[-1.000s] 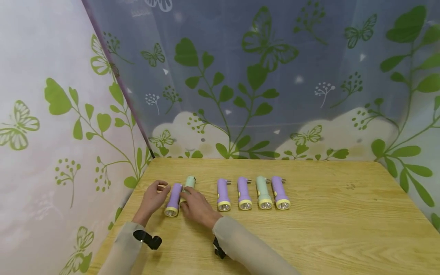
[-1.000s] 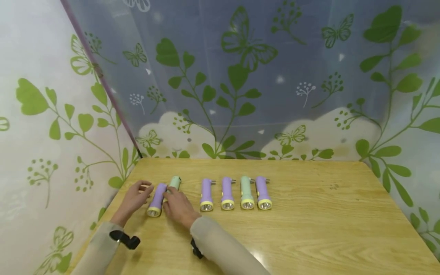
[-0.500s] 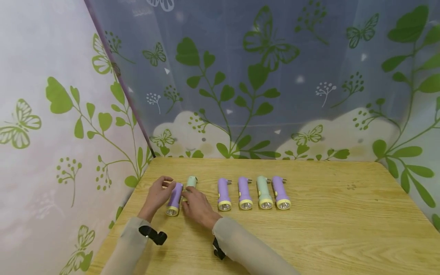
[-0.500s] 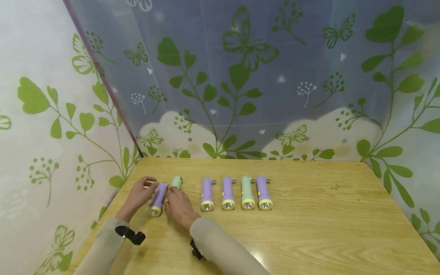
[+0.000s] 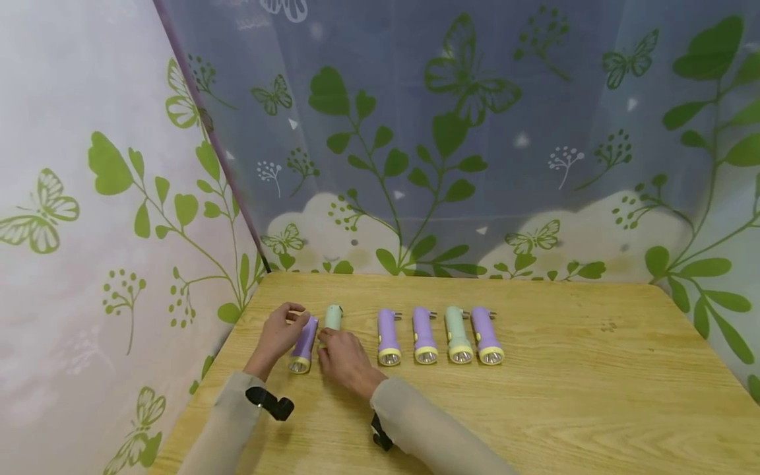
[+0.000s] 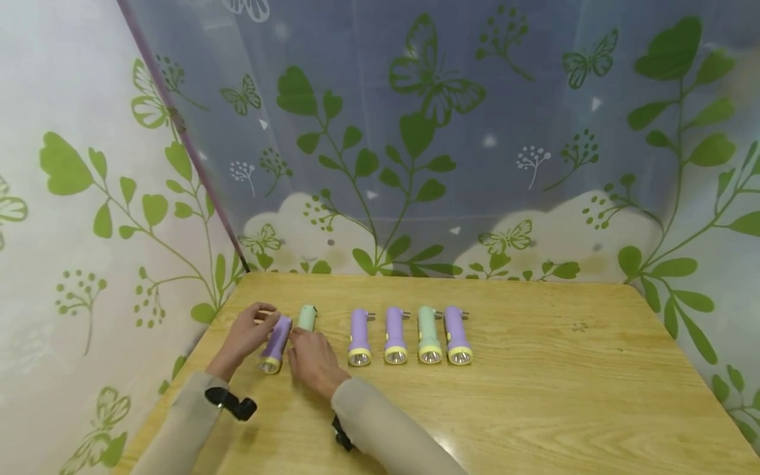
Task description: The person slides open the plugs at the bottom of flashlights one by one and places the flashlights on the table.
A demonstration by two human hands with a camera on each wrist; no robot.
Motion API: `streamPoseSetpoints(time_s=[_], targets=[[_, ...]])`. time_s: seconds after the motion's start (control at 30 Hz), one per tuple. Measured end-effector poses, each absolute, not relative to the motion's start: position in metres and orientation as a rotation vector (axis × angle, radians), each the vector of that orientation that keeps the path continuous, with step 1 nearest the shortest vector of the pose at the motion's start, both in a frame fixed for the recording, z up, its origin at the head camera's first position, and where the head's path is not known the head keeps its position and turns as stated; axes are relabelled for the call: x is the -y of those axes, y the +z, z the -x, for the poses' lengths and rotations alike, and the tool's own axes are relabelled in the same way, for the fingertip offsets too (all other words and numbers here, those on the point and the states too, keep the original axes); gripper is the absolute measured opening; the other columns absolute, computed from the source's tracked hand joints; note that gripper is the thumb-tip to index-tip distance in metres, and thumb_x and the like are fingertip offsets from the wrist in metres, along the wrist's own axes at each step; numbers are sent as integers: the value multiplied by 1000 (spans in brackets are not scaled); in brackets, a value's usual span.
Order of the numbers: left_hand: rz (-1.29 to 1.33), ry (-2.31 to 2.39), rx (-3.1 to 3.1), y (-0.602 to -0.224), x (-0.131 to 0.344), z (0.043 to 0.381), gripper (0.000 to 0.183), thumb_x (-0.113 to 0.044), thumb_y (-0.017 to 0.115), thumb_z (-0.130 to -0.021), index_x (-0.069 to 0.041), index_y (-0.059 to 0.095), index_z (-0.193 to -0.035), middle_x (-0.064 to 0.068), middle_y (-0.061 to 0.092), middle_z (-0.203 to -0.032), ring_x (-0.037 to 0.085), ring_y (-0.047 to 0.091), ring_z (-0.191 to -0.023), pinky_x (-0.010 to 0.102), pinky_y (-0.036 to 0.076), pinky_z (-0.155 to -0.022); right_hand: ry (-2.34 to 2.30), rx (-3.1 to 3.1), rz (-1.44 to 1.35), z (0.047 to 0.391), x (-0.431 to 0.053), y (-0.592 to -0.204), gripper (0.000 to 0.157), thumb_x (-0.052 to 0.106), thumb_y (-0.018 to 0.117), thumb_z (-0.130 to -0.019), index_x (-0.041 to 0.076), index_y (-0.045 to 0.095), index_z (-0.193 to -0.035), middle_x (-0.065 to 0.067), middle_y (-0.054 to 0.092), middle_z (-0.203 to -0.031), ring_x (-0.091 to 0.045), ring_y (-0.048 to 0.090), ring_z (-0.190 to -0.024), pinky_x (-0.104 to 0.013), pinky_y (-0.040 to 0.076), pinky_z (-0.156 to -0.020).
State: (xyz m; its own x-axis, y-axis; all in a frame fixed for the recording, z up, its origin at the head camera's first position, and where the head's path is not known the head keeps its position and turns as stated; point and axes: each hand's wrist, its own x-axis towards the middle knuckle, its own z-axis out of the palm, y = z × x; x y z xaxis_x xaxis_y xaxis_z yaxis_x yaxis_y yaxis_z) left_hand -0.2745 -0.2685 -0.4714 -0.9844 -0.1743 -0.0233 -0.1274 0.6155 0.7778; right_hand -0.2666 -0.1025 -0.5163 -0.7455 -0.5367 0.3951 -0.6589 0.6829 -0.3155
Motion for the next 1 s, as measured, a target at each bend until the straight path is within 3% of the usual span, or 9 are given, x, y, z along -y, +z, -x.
streamPoseSetpoints(time_s=[0.23,0.5,1.0], targets=[[-245,-1354,2771,-469,265,274,38,-29,56,-104,-2,58,-130,24,63,-121,31,65,-101,28,52,-73,657,2626,-954,265,101,-517,10,17,67,-98,11,73,-104,1,73,-106,-15,71,-84,-27,57,-70],[-210,-1361,2763,-469,263,276,40,-30,55,-104,-1,58,-132,24,63,-124,33,64,-105,33,54,-78,686,2635,-912,263,98,-515,15,15,66,-97,10,74,-109,1,74,-108,-15,73,-86,-26,58,-72],[-170,-1435,2718,-466,251,282,40,-32,57,-104,-4,58,-133,22,63,-123,29,66,-101,27,53,-73,703,2556,-895,257,82,-510,23,15,65,-98,8,73,-118,-1,74,-118,-18,74,-92,-29,60,-78]])
